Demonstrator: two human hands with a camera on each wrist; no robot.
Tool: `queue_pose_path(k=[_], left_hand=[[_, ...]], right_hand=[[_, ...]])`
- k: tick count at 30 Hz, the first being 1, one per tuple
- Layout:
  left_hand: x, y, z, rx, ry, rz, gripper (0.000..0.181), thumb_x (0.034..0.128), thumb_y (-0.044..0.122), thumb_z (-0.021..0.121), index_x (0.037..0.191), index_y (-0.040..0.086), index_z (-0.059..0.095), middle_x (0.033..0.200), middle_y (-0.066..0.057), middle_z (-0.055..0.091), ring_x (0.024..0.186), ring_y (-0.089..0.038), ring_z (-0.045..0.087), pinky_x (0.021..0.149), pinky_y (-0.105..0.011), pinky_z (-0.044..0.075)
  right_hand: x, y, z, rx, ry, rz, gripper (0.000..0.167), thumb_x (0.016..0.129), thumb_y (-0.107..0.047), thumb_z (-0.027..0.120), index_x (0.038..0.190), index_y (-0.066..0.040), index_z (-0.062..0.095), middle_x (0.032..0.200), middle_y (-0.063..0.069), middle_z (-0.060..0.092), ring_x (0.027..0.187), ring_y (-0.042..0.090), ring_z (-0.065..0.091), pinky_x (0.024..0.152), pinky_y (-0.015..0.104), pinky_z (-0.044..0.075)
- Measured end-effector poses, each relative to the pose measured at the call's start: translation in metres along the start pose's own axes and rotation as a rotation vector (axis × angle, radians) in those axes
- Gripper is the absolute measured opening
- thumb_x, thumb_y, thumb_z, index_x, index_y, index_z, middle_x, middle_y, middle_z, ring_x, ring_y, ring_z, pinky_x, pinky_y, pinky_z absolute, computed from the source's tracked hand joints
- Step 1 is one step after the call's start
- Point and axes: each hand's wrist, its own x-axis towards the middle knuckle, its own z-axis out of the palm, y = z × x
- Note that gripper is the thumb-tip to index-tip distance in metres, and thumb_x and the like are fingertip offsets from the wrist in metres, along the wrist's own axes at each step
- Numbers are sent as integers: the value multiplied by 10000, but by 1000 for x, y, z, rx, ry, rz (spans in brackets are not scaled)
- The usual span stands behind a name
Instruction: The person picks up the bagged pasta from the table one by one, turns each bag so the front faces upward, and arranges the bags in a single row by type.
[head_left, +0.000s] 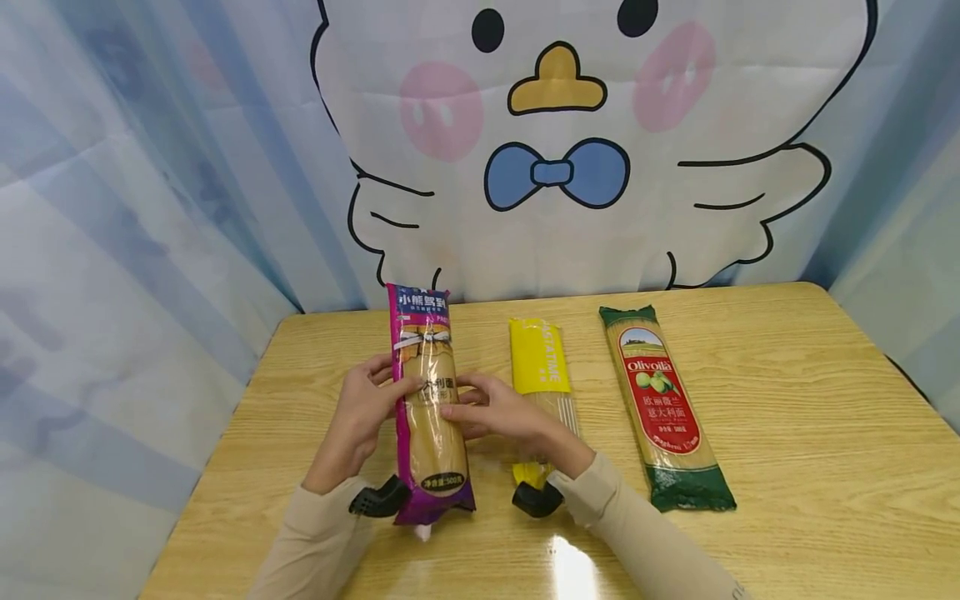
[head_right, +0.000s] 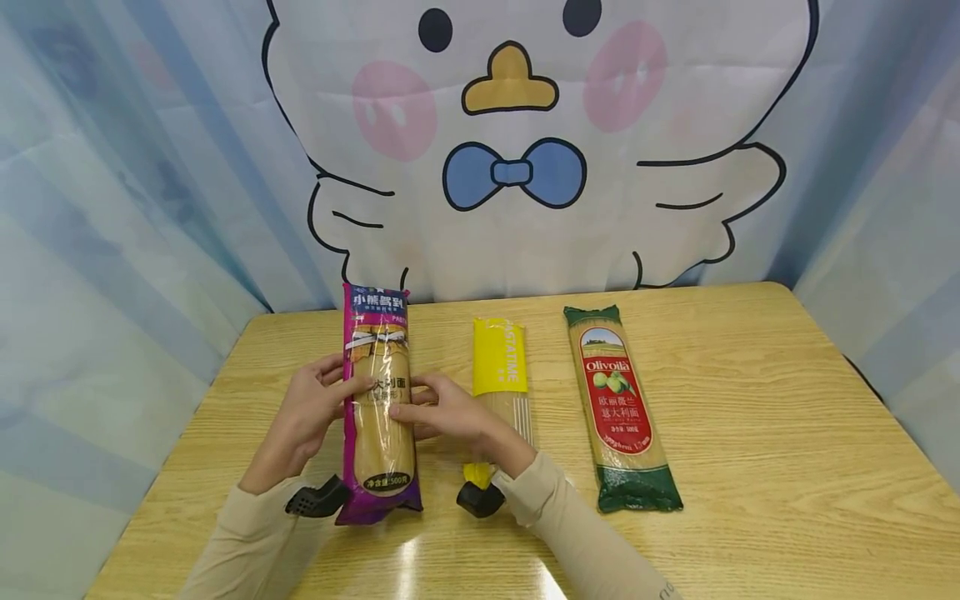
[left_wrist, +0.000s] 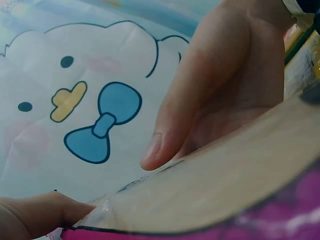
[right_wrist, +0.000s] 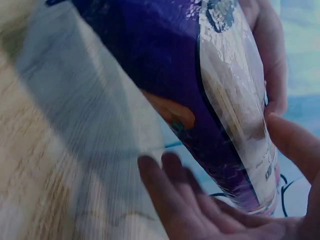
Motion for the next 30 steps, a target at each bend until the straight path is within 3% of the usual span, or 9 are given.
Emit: queue_pose_path(k=[4,15,22,30], left_hand=[[1,-2,-1,-30,-17,-2,614,905,88,683,1448,-19,416,1388,-204,540,992,-173,637,763,-257,566],[4,-5,-5,-81,-59,5,655,924,131,689,1479,-10,370,1399,-220,515,978,-126,643,810,-259,574],[2,-14,-11,2,-96,-4,618,946,326,687,1456,76,445,1386,-187,544,1090,-215,621,785,-366,603],[-1,-20,-16,30,-104,18,605,939,317,698,1441,64,476,1394,-198,549,1088,-203,644,794,-364,609]], right_hand=[[0,1,-1,59,-23,0,686,969,-276,647,1505,-18,305,1351,229,572,1094,299,660,901,445,575],[-2,-6,6,54,126,-71,645,892,-183,744,1418,4,419,1213,240,646,947,275,705,787,427,611],[-2,-9,7,19,194,-117,582,868,-160,768,1358,-14,491,1150,223,686,877,262,720,729,415,618],[-2,-7,6,-4,191,-117,569,868,-182,775,1345,-23,509,1123,198,702,871,251,721,721,409,620]])
